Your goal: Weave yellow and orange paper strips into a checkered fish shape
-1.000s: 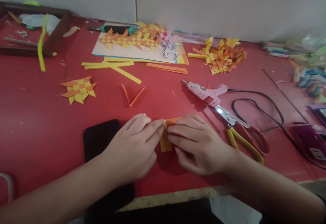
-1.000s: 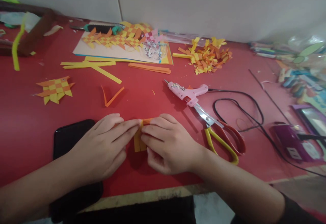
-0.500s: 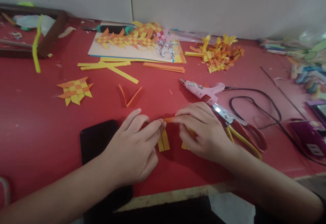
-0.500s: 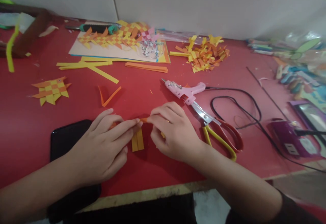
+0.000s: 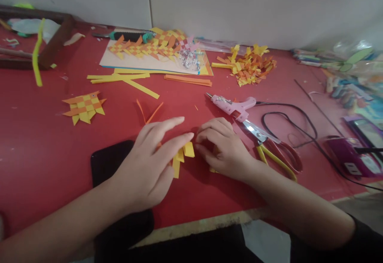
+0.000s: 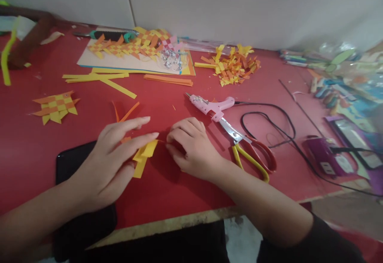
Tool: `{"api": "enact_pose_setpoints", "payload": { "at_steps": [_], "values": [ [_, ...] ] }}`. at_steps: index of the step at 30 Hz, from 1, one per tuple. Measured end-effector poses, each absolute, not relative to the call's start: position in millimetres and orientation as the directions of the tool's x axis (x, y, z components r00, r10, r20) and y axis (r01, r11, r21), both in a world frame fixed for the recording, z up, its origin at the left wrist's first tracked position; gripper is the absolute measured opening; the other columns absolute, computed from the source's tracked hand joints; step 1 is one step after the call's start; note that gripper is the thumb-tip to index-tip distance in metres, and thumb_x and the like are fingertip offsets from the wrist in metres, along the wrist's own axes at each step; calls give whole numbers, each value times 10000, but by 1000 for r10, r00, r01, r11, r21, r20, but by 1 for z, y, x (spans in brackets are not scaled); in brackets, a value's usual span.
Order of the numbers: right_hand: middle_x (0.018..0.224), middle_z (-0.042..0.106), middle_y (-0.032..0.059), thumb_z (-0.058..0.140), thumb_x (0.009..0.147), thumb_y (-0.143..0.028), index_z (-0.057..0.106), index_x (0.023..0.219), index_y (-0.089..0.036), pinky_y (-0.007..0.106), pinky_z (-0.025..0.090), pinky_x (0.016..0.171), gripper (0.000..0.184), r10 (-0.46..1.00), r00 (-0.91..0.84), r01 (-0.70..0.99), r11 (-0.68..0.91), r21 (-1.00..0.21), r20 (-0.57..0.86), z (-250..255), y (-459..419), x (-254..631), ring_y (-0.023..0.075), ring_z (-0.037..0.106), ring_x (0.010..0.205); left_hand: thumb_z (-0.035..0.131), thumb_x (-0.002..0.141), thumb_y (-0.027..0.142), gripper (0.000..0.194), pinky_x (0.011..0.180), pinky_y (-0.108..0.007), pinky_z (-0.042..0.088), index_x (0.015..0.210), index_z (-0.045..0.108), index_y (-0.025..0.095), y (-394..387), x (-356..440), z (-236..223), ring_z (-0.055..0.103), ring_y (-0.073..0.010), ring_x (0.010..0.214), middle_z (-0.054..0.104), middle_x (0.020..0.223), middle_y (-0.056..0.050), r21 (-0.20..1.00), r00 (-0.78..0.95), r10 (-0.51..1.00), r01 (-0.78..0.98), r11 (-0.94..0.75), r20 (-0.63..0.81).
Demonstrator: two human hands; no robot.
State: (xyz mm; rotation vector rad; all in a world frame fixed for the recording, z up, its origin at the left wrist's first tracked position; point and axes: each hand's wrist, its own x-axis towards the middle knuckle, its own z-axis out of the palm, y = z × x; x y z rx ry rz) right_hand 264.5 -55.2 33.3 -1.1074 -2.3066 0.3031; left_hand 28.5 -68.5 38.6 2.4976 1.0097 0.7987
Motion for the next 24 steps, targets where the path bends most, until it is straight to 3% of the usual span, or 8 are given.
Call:
{"api": "enact_pose_setpoints", "payload": {
  "at_steps": [2,5,8,10,17,22,24],
  "values": [
    [876,686,51,598,860,-114,584,905,-203,394,506,796,102,715,-505,591,695,-411,483,36,-57,263,207,611,867,395,851,49,555,1124,-496,387,1377,512,180,-67,27,41,460,-278,1334,488,1454,-117,667,514,800,484,-567,308],
    [829,704,33,600,859,-89,594,930,-204,373,549,774,136,641,-509,525,760,-383,575,40,-59,261,191,641,835,411,940,186,417,950,-391,532,1333,547,224,-65,28,46,630,-228,1100,649,1247,-72,915,440,896,331,-229,65],
    [816,717,34,624,836,-60,603,921,-197,366,579,753,162,603,-507,484,790,-375,616,44,-61,260,180,656,792,531,962,392,329,816,-323,572,1231,588,212,-62,34,50,676,-211,989,699,1109,-69,979,399,909,199,43,-121],
    [819,719,39,634,836,-62,607,918,-196,369,593,761,159,604,-496,471,790,-392,624,46,-62,259,171,661,776,660,892,407,343,754,-276,574,1166,595,211,-59,37,50,690,-185,914,711,1001,-44,980,413,892,149,131,-182],
    [850,726,54,581,831,-44,604,959,-197,342,599,775,201,676,-442,461,735,-497,590,52,-68,260,167,677,821,705,862,258,235,759,-201,554,1073,611,212,-57,37,45,687,-108,844,705,903,6,979,460,864,64,195,-203],
    [843,719,42,568,836,-45,597,959,-212,319,596,772,210,690,-429,440,723,-533,583,53,-67,260,158,684,815,671,888,266,213,854,-228,560,1092,649,209,-59,41,47,686,-142,1027,724,1111,-37,993,485,866,44,113,-120],
    [849,715,37,567,835,-38,592,970,-218,315,593,775,227,683,-428,416,730,-542,592,53,-68,260,156,687,822,685,884,264,245,871,-219,553,1125,662,228,-59,42,48,688,-133,1026,733,1105,-24,995,493,865,61,80,-100]
  ]
}}
